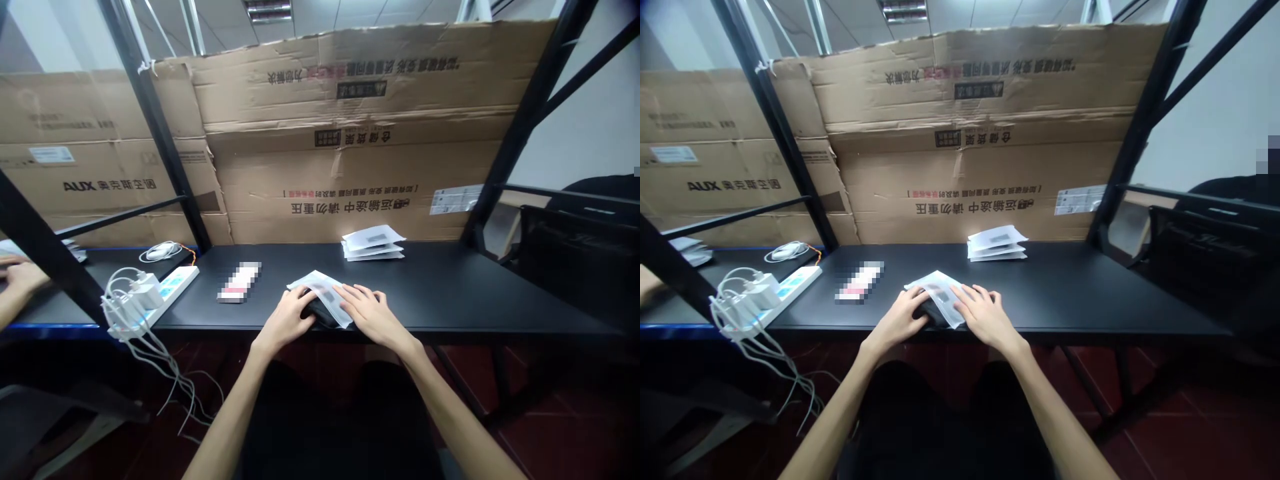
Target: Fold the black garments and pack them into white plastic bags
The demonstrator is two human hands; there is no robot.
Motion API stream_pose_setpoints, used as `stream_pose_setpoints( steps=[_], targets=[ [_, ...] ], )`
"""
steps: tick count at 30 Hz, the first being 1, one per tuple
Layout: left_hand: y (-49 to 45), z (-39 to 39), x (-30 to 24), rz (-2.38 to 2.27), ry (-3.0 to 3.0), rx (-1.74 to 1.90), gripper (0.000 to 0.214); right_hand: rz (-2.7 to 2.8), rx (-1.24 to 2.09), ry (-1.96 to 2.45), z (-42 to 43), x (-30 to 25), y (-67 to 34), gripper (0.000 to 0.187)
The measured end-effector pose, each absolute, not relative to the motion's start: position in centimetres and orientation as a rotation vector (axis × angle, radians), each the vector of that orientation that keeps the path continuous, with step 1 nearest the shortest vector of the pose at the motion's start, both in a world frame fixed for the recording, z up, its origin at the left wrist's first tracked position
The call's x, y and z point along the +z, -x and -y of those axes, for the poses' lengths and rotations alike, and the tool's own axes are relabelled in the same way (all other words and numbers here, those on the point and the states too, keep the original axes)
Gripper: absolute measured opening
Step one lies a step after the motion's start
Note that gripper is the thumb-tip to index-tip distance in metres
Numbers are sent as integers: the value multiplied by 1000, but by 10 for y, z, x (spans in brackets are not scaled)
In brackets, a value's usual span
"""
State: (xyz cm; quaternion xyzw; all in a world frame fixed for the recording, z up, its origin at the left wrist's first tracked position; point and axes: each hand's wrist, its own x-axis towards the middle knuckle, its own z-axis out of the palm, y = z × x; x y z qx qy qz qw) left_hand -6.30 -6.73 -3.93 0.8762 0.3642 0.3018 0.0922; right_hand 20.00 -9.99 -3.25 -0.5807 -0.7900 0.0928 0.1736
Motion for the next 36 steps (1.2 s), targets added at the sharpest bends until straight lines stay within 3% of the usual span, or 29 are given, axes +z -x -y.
stream_pose_setpoints(
  steps=[8,17,23,29,36],
  targets=[
    [66,61,-48,-1118,-2516,1086,60,2223,118,1816,98,-37,-197,65],
    [65,57,-45,-1460,-2428,1154,51,1995,14,2126,104,-29,-237,62],
    [70,60,-49,-1576,-2463,1057,63,1798,-284,2210,101,-26,-256,52],
    [66,68,-45,-1318,-2624,904,59,1975,-15,2022,99,-26,-234,54],
    [57,69,-45,-1477,-2532,920,50,1816,-94,2186,89,-34,-251,54]
  ],
)
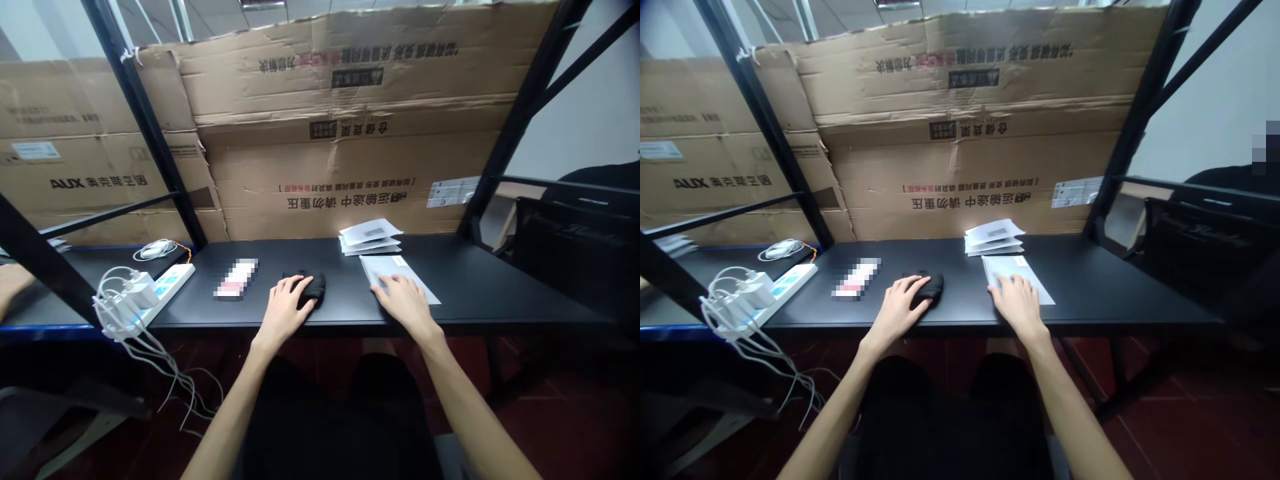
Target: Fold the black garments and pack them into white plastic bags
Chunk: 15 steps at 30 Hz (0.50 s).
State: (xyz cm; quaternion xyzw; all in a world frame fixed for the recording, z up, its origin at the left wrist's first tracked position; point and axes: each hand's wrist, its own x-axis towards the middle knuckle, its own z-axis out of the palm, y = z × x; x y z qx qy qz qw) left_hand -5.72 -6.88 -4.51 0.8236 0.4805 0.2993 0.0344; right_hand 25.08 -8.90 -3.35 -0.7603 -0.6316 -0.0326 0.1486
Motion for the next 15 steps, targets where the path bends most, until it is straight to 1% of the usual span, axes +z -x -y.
stream_pose_setpoints(
  steps=[6,10,13,15],
  targets=[
    [57,66,-49,-1500,-2540,980,49,1721,-115,2260,83,-36,-266,55],
    [56,68,-48,-1525,-2527,1002,46,1720,-138,2215,81,-38,-266,53],
    [52,71,-43,-1578,-2465,1013,40,1729,-183,2055,81,-37,-261,50],
    [50,72,-40,-1595,-2382,1071,33,1821,-144,1845,83,-35,-250,47]
  ],
)
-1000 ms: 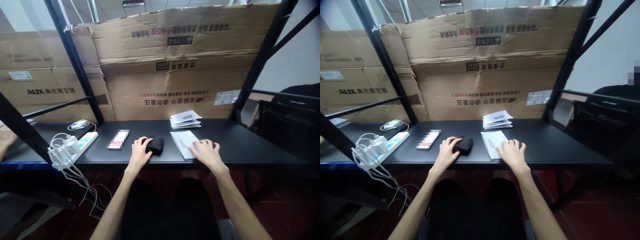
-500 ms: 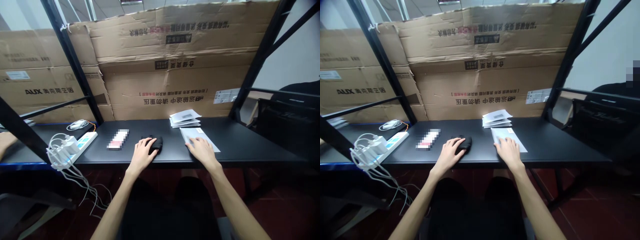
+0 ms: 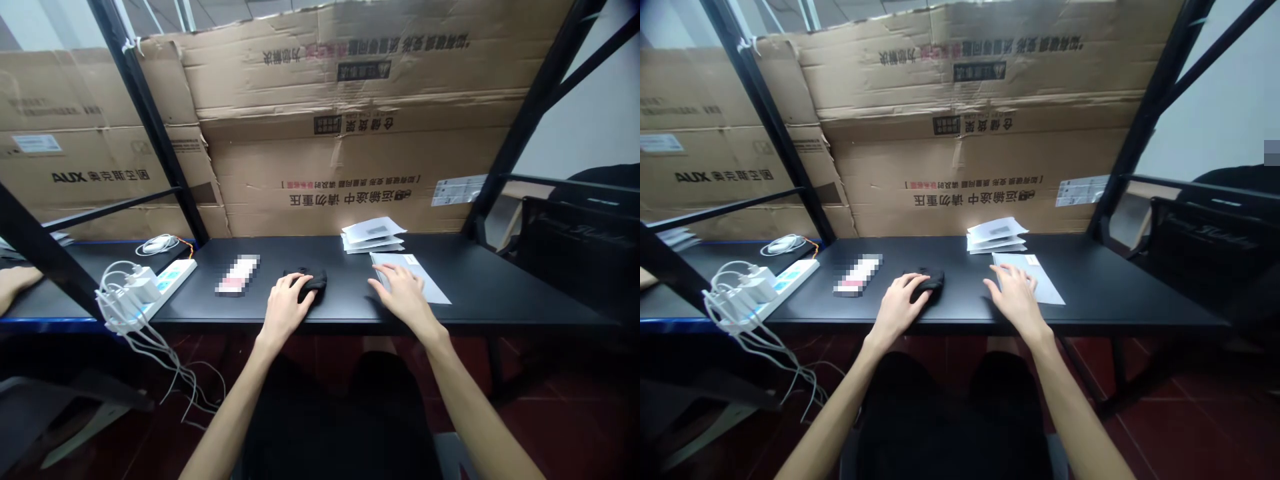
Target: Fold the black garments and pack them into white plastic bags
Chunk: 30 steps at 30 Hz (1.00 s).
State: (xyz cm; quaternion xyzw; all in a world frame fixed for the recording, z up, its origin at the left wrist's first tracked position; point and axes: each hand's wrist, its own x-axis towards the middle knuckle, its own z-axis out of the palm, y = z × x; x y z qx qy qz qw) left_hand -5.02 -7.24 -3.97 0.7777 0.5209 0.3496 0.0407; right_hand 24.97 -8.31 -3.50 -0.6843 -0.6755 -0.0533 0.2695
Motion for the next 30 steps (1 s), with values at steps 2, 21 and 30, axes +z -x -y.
stream_pose_setpoints(
  steps=[2,21,30],
  targets=[
    [50,73,-38,-1581,-2276,1180,26,1984,-57,1595,88,-34,-231,46],
    [68,57,-36,-1558,-1780,1361,38,2100,-207,1577,91,-48,-195,38],
    [61,61,-46,-1663,-2248,1266,53,1947,-354,1641,83,-47,-218,37]
  ],
)
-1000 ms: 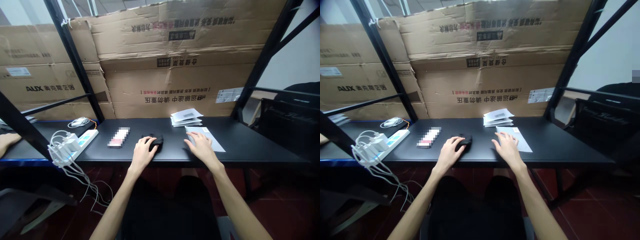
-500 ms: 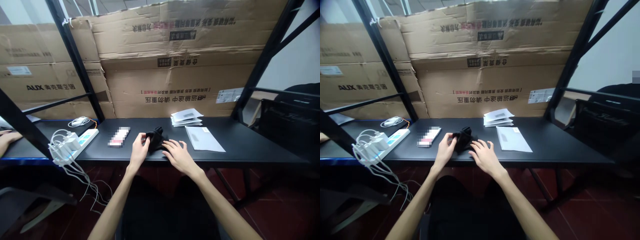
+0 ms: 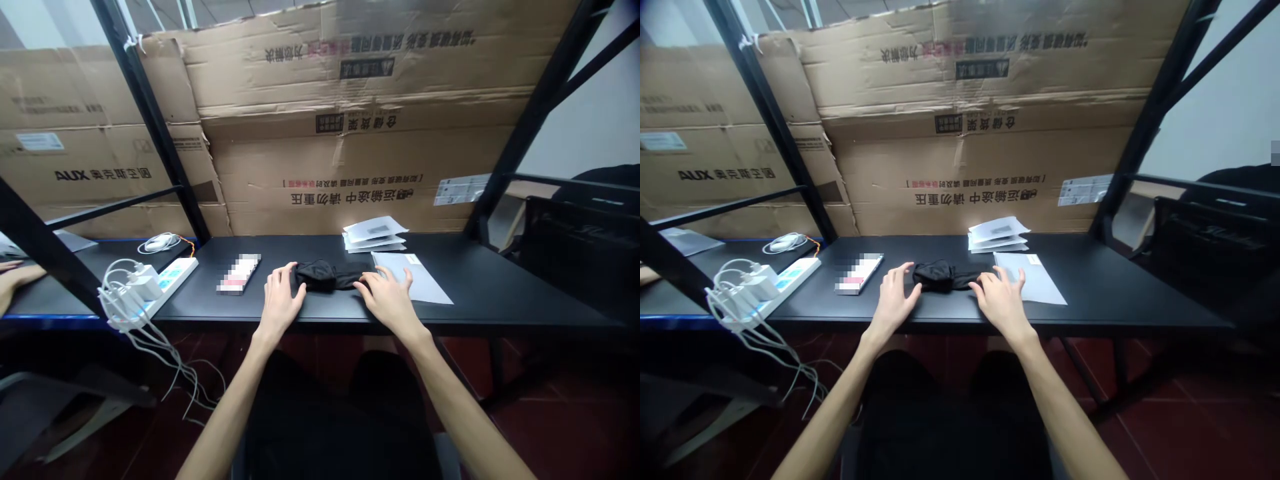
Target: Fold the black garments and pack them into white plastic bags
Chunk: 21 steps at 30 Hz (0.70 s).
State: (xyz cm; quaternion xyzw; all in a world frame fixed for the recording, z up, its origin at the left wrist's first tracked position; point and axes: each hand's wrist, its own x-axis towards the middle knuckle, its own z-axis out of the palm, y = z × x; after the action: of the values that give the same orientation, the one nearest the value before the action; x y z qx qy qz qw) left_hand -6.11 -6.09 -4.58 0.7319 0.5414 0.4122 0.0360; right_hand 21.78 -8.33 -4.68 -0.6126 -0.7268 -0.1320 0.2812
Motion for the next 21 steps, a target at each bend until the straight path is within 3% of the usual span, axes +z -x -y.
stream_pose_setpoints(
  steps=[5,12,16,21],
  targets=[
    [51,69,-45,-1308,-2641,1096,32,2064,-355,1538,86,-50,-200,45],
    [46,68,-55,-1382,-2728,865,35,2214,-159,1424,88,-60,-182,53],
    [46,67,-50,-1427,-2621,934,32,2190,-106,1445,88,-58,-188,54],
    [61,56,-45,-1637,-2418,1076,48,2187,-116,1448,88,-53,-194,52]
  ],
)
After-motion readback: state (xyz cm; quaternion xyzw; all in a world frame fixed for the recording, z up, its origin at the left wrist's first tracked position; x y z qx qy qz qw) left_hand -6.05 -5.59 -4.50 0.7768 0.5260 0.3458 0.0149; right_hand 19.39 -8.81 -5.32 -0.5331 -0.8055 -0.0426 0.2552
